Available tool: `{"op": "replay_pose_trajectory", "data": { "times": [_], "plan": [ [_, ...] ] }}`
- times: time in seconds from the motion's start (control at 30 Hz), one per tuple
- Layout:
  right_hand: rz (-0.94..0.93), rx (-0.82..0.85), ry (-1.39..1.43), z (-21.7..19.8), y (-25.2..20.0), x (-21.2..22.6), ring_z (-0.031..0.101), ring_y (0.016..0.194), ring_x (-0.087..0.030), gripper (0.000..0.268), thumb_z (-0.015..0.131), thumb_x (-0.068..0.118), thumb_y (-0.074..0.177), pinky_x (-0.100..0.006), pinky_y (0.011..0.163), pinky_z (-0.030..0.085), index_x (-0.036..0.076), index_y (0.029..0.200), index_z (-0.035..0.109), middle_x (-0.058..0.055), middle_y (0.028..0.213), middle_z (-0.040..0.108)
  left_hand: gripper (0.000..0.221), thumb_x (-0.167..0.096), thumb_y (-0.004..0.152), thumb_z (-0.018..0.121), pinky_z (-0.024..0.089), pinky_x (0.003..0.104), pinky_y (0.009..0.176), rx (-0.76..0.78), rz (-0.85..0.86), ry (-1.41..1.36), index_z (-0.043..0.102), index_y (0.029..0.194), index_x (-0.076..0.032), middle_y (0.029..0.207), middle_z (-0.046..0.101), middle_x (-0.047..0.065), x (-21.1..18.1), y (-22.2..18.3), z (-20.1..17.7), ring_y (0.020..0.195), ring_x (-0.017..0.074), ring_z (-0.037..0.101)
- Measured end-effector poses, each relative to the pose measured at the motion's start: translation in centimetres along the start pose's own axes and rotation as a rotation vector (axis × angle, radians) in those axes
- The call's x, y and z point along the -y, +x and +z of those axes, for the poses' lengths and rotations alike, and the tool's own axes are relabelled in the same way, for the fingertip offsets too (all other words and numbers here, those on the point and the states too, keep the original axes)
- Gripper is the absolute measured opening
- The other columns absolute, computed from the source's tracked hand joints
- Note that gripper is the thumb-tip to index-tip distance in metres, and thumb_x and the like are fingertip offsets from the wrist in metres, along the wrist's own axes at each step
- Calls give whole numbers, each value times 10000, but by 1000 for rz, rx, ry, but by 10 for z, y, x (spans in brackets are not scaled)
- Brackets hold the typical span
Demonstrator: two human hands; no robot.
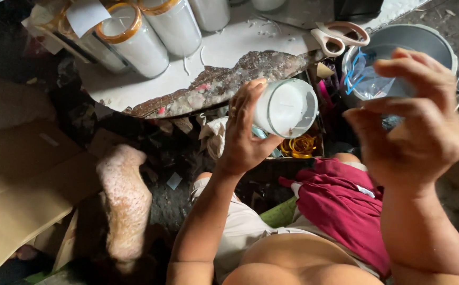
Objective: Attaching decorative gold rings to the top of white pillar candles.
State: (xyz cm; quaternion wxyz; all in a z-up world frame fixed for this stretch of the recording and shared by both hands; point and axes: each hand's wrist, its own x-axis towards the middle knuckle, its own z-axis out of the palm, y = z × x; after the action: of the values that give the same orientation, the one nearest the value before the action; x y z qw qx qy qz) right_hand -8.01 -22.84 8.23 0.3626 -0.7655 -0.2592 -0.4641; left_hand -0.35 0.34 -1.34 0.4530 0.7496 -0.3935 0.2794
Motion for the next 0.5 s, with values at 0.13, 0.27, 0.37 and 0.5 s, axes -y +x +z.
{"op": "replay_pose_trajectory", "data": {
  "times": [0.13,0.27,0.37,0.5],
  "plan": [
    [84,-35,-13,-2,-18,-11,646,1170,-528,152,715,-162,1083,-592,1091,518,-140,1014,581,-428,1227,638,869,-327,962,816,331,570,1386,-12,7,20,262,1592,-101,1622,401,172,-16,4,-6,1555,368,419],
    [193,-115,28,0,-32,-20,637,1099,-464,169,653,-26,1075,-517,1031,516,-144,1161,569,-391,1173,622,459,-303,1106,444,385,668,1254,110,166,111,376,1461,-20,1511,469,251,-56,19,-16,1436,475,517],
    [262,-130,117,-2,-55,-16,602,1102,-420,261,603,130,1115,-482,1012,519,-106,1208,546,-299,1162,580,337,-209,1123,429,420,700,1201,175,226,159,441,1393,-8,1456,518,261,-73,9,-12,1378,489,566],
    [370,-184,218,6,-61,-27,595,1225,-374,349,581,195,1111,-466,1096,591,-106,1277,523,-314,1271,554,477,-262,1084,589,391,597,1270,176,107,70,424,1449,-4,1518,465,204,-35,9,9,1455,445,480]
  ]
}}
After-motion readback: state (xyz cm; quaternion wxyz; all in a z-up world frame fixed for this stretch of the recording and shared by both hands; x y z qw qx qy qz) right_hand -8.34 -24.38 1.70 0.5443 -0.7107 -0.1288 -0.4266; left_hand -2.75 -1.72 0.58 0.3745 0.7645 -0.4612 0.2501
